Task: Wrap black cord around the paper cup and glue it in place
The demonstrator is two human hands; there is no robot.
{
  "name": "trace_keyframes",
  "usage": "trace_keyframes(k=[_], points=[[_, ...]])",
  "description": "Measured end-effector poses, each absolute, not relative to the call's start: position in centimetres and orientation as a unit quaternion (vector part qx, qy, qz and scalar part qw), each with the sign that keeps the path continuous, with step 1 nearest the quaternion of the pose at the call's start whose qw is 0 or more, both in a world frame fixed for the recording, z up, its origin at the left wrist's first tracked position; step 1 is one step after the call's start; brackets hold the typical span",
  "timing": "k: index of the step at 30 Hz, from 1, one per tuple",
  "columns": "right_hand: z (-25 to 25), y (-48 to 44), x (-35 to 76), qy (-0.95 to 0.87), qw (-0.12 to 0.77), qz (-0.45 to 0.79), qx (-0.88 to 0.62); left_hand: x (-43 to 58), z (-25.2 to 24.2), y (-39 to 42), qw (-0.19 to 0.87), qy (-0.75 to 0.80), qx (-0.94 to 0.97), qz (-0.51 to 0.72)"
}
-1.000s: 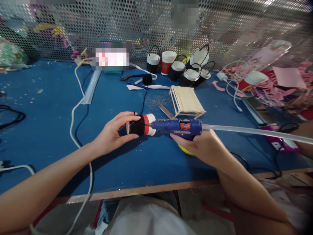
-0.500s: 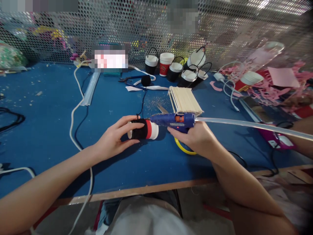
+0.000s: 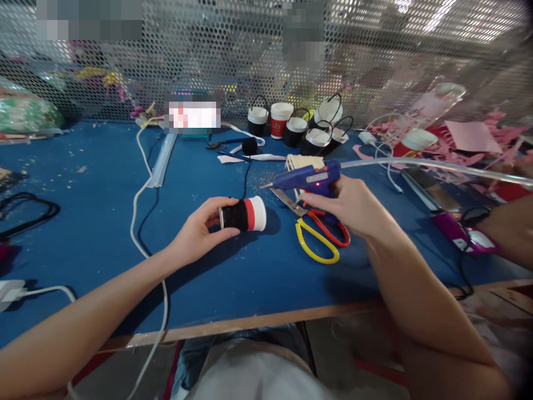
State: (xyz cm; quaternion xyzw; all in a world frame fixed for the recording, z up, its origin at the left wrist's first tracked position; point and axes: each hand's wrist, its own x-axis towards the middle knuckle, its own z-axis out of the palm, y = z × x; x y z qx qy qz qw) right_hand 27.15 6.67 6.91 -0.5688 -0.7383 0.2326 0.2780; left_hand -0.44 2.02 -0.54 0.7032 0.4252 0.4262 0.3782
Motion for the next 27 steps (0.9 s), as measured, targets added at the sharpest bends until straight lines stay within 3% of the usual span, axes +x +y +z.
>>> trace_keyframes(k=[7, 14, 21, 23, 27], points=[[6.1, 11.6, 28.1, -0.707, 0.229, 0.033, -0.668, -0.1, -0.3, 2.0, 0.414, 0.432, 0.683, 0.42], [3.7, 14.0, 27.9, -0.691, 0.164, -0.001, -0.704, -0.3, -0.6, 2.0, 0.394, 0.419, 0.703, 0.419], [4.5, 12.0, 26.7, -0.703, 0.194, -0.106, -0.676, -0.1, -0.8, 1.8, 0.379, 0.386, 0.717, 0.44], [5.3, 10.4, 25.5, -0.749, 0.235, -0.083, -0.614, 0.0, -0.6, 1.6, 0.375, 0.375, 0.728, 0.434], [6.1, 7.4, 22.5, -0.827, 0.218, 0.178, -0.486, 0.1, 0.1, 1.0, 0.364, 0.344, 0.767, 0.402]])
